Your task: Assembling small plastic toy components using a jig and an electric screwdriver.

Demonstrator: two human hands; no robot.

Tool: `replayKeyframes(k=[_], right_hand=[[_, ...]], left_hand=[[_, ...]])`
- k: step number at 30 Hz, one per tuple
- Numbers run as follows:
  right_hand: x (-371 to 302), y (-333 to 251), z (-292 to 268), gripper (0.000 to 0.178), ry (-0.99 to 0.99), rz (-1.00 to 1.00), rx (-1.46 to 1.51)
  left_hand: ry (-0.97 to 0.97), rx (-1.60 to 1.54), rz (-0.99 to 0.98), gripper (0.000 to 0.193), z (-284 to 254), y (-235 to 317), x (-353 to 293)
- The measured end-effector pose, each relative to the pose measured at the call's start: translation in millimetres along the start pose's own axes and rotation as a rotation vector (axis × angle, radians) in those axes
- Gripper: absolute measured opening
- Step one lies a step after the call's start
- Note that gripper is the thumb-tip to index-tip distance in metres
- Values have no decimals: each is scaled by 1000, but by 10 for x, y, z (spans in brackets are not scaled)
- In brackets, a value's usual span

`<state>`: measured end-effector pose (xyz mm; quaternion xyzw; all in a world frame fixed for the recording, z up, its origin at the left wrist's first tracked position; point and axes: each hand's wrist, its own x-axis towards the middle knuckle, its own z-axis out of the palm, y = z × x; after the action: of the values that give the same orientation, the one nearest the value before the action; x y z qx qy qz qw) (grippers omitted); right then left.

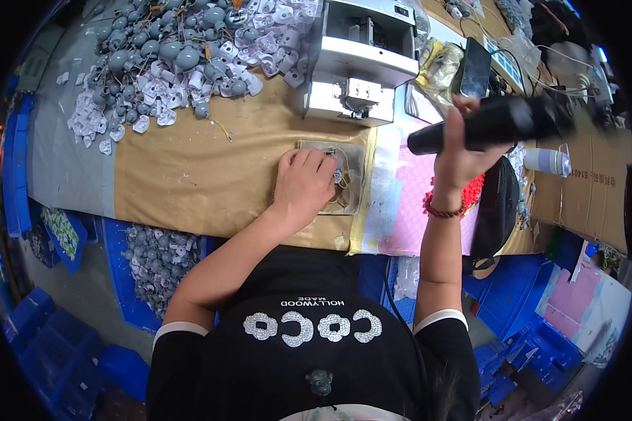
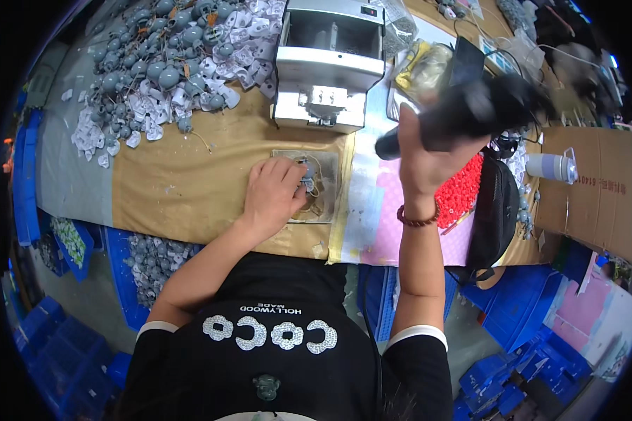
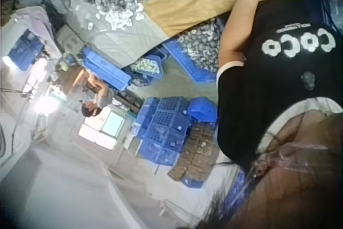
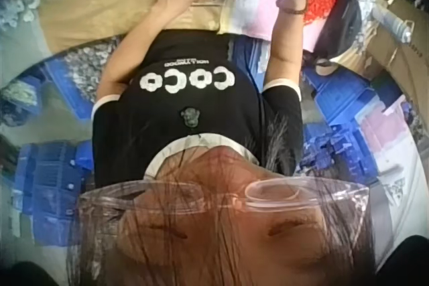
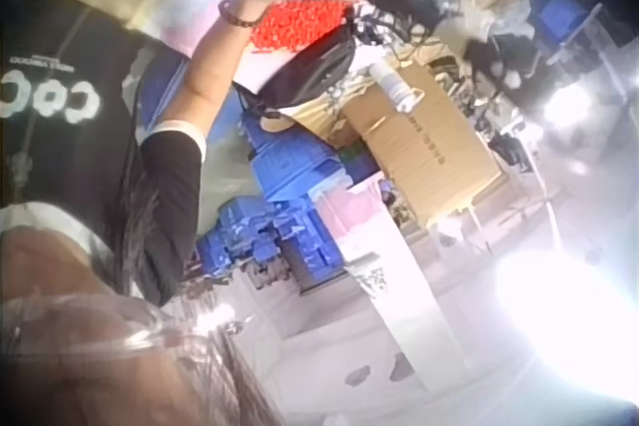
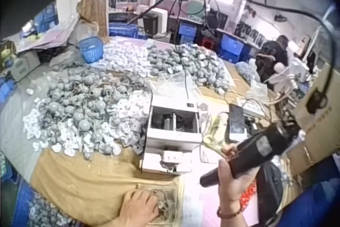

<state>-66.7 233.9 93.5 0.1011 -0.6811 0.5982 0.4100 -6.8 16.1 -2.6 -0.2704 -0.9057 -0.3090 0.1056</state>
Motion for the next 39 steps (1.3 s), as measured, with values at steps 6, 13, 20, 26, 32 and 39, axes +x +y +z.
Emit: replayKeyframes(k=[6, 13, 20, 26, 32, 39], right_hand=[[188, -316, 310, 53, -252, 219, 314], [367, -96, 728, 48, -299, 336, 207], [97, -276, 681, 56, -336, 568, 150], [-357, -475, 447, 63, -402, 518, 130], [-513, -459, 412, 62, -430, 481, 187], [-655, -344, 271, 53, -600, 322, 183]], left_hand=[[50, -62, 22, 34, 22, -15, -11], [-54, -51, -37, 33, 6, -36, -12], [-43, -84, -46, 33, -4, -50, -6], [3, -79, -26, 34, 6, -67, -17], [20, -86, -26, 35, 12, -58, -8], [-26, -144, -41, 36, -43, -69, 15]])
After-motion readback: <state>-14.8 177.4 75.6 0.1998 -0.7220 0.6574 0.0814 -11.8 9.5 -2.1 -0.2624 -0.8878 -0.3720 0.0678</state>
